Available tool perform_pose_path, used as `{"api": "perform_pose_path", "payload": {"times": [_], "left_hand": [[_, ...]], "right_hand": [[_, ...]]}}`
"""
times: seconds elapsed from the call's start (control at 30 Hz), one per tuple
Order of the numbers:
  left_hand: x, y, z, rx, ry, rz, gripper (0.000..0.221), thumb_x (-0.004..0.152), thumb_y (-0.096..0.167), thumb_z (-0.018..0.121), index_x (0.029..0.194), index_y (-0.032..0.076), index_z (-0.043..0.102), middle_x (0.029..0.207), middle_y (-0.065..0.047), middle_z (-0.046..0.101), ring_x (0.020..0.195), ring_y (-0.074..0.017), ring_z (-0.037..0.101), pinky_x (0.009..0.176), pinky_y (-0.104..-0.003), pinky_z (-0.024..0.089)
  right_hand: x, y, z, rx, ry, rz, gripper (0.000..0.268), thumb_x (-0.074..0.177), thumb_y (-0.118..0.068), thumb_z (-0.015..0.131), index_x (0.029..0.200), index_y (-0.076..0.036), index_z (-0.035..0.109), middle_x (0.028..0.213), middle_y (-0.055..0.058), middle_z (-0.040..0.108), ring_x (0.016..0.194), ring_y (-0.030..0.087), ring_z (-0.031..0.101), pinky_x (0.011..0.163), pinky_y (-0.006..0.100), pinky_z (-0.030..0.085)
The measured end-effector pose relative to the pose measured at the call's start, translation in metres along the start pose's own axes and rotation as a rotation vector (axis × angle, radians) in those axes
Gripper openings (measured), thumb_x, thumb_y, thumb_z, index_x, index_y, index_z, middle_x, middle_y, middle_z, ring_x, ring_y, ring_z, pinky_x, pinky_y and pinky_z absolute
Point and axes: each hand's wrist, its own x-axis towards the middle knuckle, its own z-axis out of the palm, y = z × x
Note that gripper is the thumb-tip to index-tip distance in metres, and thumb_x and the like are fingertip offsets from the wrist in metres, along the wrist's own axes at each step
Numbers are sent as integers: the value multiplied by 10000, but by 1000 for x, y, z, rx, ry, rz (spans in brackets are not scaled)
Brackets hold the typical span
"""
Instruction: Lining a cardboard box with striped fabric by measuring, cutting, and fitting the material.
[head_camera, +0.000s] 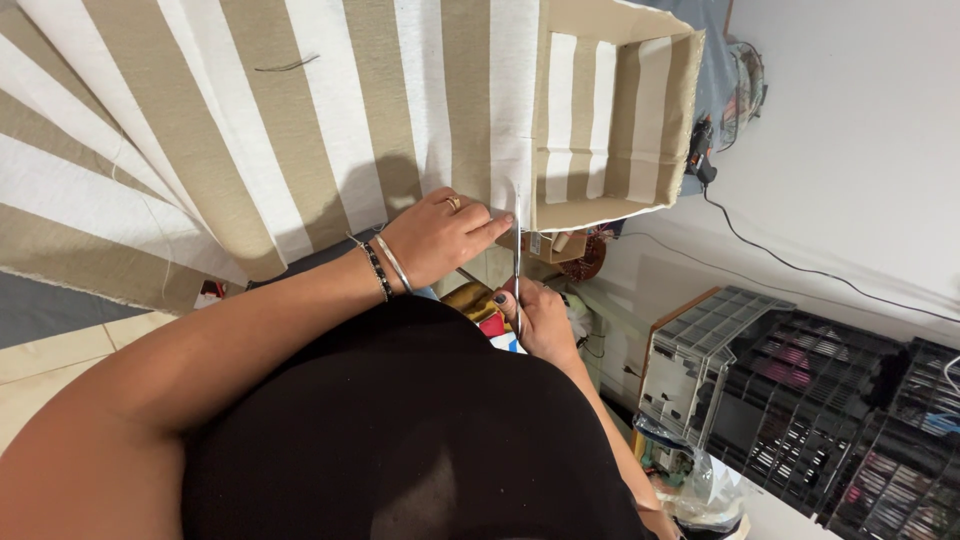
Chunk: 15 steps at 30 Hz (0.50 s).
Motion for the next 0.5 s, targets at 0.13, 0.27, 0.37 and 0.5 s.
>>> {"api": "perform_pose_path", "payload": {"times": [0.13, 0.27, 0.37, 0.5], "left_hand": [[-1, 0, 2, 3, 9, -7, 280, 981, 73, 594, 1244, 110, 686, 813, -7, 459, 667, -217, 574, 669, -367, 496], [-2, -1, 2, 11, 13, -5, 286, 978, 80, 598, 1248, 108, 686, 812, -7, 468, 665, -213, 576, 668, -371, 497], [-2, -2, 3, 12, 20, -9, 287, 980, 80, 594, 1251, 107, 686, 810, -11, 470, 659, -213, 575, 670, -374, 499], [-2, -2, 1, 9, 33, -4, 282, 976, 73, 597, 1240, 96, 692, 803, -14, 464, 641, -218, 561, 671, -374, 501]], "right_hand": [[-1, -5, 0, 17, 2, 20, 429, 1008, -521, 606, 890, -118, 696, 684, 169, 647, 759, 411, 647, 754, 474, 537], [-4, -8, 1, 18, 21, 69, 441, 987, -537, 631, 891, -113, 702, 688, 179, 647, 767, 417, 644, 768, 480, 532], [-5, -8, 2, 12, 43, 76, 434, 979, -537, 646, 882, -118, 710, 667, 170, 646, 753, 411, 649, 759, 467, 536], [-7, -4, 5, -13, 55, 93, 423, 972, -533, 657, 895, -123, 722, 680, 188, 650, 761, 419, 660, 758, 480, 536]]}}
